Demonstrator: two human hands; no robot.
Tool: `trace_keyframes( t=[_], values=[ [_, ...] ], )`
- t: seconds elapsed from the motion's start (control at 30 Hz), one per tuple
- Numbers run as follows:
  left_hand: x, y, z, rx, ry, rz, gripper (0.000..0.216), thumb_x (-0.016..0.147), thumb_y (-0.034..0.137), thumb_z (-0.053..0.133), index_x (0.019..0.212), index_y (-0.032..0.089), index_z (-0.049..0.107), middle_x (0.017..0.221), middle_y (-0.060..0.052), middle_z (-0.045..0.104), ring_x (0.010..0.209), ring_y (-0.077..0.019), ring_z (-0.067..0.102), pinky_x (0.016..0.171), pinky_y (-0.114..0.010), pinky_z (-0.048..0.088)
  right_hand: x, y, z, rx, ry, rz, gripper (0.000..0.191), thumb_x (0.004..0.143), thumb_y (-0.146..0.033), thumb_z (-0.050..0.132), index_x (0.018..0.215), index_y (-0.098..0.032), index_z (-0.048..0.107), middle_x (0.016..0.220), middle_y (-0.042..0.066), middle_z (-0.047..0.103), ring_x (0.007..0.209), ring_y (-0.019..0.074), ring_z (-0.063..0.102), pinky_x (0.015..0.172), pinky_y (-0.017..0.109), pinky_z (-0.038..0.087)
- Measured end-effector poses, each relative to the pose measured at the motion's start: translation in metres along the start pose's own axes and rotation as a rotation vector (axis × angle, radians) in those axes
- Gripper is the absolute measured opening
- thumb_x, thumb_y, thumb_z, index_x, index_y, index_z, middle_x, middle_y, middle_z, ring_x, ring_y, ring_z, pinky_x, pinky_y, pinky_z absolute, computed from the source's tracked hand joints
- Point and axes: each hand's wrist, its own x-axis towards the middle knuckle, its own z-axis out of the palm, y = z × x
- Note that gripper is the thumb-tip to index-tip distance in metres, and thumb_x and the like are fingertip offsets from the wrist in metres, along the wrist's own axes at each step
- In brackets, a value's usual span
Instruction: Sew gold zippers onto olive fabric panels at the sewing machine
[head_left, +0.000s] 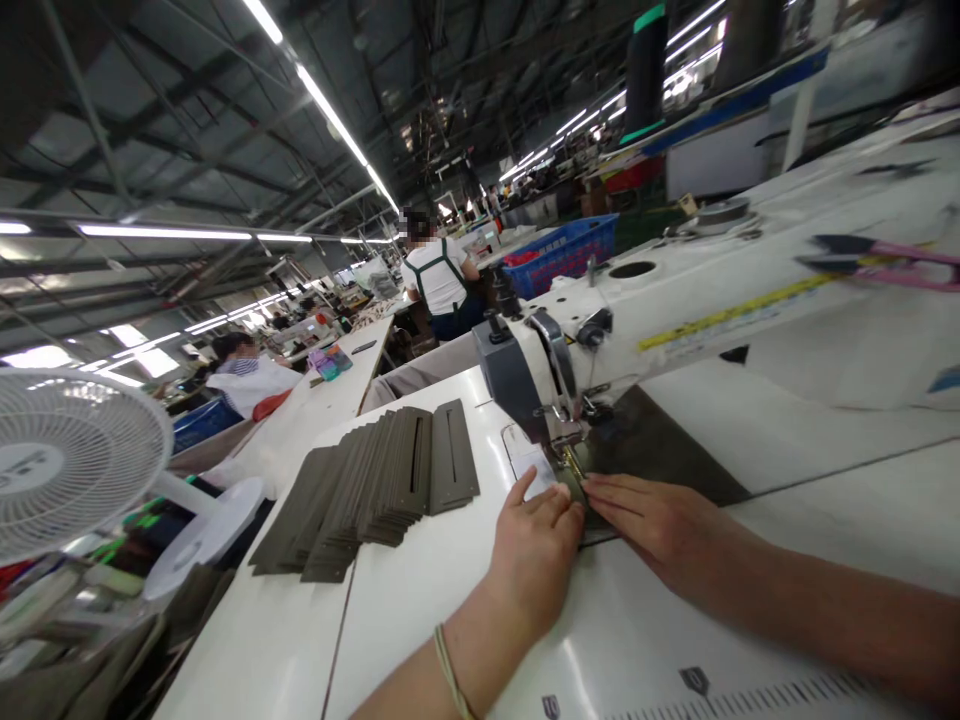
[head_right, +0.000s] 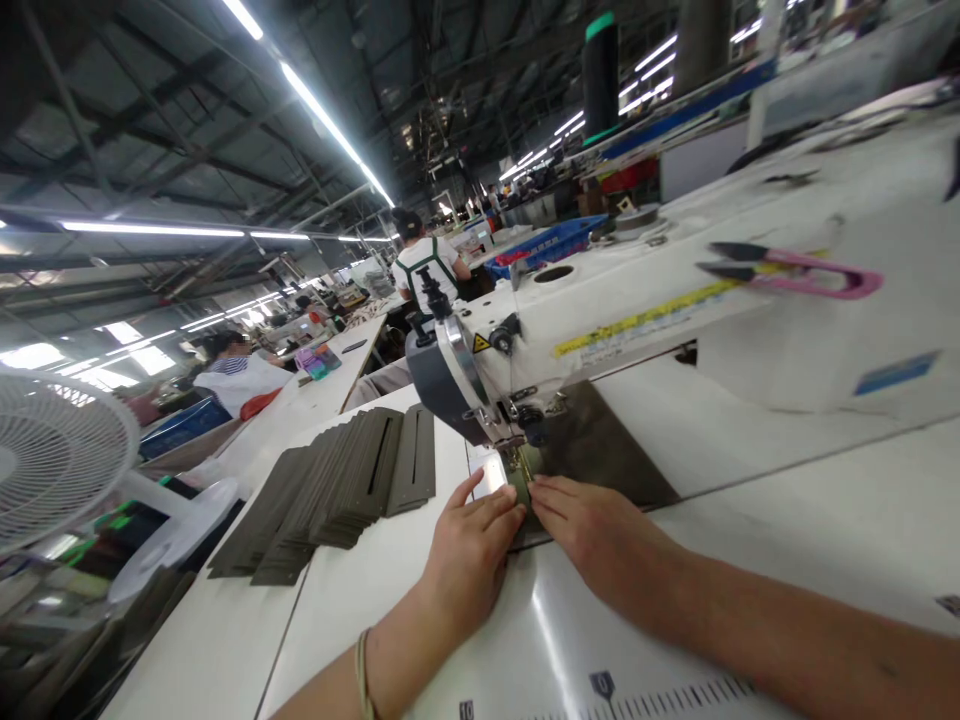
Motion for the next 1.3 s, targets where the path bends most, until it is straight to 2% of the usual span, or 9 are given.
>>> trace_keyframes(
  t=[0.27, 0.47, 0.7, 0.77, 0.83, 0.93, 1.07, 1.3],
  values=[
    [0.007, -0.012, 0.004, 0.015, 0.039, 0.034, 0.026, 0.098, 0.01, 0.04, 0.092, 0.014, 0.065, 0.094, -0.008, 0.075, 0.085, -0.0188, 0.073, 0.104, -0.044, 0.05, 0.006, 0.007, 0.008, -0.02, 0.019, 0.013, 0.044, 0.075, 0.008, 0.036, 0.092, -0.007, 0.073, 0.096, 0.014, 0.075, 0.086, 0.0183, 0.072, 0.08, 0.024, 0.059],
    [0.013, -0.02, 0.01, 0.014, -0.014, 0.004, 0.02, 0.095, 0.009, 0.045, 0.091, 0.014, 0.064, 0.093, -0.008, 0.075, 0.087, -0.0194, 0.072, 0.102, -0.041, 0.051, 0.01, 0.016, 0.016, -0.01, 0.02, 0.024, 0.047, 0.073, 0.009, 0.034, 0.093, -0.007, 0.072, 0.096, 0.012, 0.075, 0.086, 0.0178, 0.072, 0.079, 0.024, 0.06],
    [0.012, -0.027, 0.014, 0.013, -0.118, -0.04, 0.012, 0.092, 0.01, 0.053, 0.094, 0.014, 0.065, 0.097, -0.01, 0.075, 0.097, -0.0227, 0.071, 0.098, -0.04, 0.053, 0.011, 0.019, 0.02, -0.001, 0.019, 0.043, 0.05, 0.077, 0.009, 0.032, 0.099, -0.011, 0.072, 0.101, 0.011, 0.075, 0.093, 0.0147, 0.071, 0.087, 0.022, 0.056],
    [0.009, -0.022, 0.01, -0.026, -0.148, -0.087, 0.013, 0.091, 0.012, 0.056, 0.1, 0.012, 0.064, 0.106, -0.012, 0.073, 0.105, -0.0248, 0.068, 0.103, -0.043, 0.049, 0.01, 0.018, 0.019, 0.006, -0.006, 0.041, 0.045, 0.082, 0.004, 0.035, 0.103, -0.012, 0.072, 0.106, 0.011, 0.074, 0.097, 0.0157, 0.07, 0.089, 0.025, 0.055],
    [0.006, -0.016, 0.008, -0.061, -0.149, -0.152, 0.017, 0.09, 0.015, 0.058, 0.107, 0.013, 0.063, 0.116, -0.013, 0.07, 0.113, -0.0276, 0.064, 0.111, -0.052, 0.039, 0.007, 0.016, 0.019, -0.014, -0.023, 0.048, 0.037, 0.088, -0.004, 0.04, 0.106, -0.011, 0.071, 0.109, 0.014, 0.073, 0.1, 0.0193, 0.07, 0.089, 0.029, 0.057],
    [0.004, -0.011, 0.006, -0.091, -0.144, -0.235, 0.013, 0.091, 0.017, 0.058, 0.102, 0.017, 0.064, 0.117, -0.01, 0.07, 0.117, -0.0287, 0.062, 0.116, -0.059, 0.029, 0.002, 0.015, 0.023, -0.084, -0.017, 0.026, 0.034, 0.089, -0.005, 0.04, 0.102, -0.007, 0.071, 0.107, 0.017, 0.072, 0.097, 0.023, 0.071, 0.085, 0.033, 0.059],
    [0.008, -0.014, 0.01, -0.162, -0.165, -0.256, 0.004, 0.091, 0.017, 0.061, 0.088, 0.019, 0.063, 0.104, -0.006, 0.074, 0.109, -0.0235, 0.066, 0.117, -0.053, 0.027, -0.002, 0.018, 0.027, -0.1, -0.031, -0.002, 0.038, 0.085, 0.002, 0.039, 0.101, -0.009, 0.071, 0.107, 0.016, 0.073, 0.096, 0.0219, 0.071, 0.085, 0.032, 0.059],
    [0.011, -0.027, 0.019, -0.172, -0.129, -0.223, 0.009, 0.091, 0.017, 0.06, 0.084, 0.02, 0.064, 0.102, -0.006, 0.075, 0.111, -0.0213, 0.066, 0.118, -0.048, 0.029, 0.004, 0.028, 0.031, -0.006, -0.066, 0.034, 0.041, 0.082, 0.004, 0.039, 0.101, -0.015, 0.07, 0.103, 0.01, 0.074, 0.092, 0.0181, 0.072, 0.083, 0.028, 0.059]
  ],
)
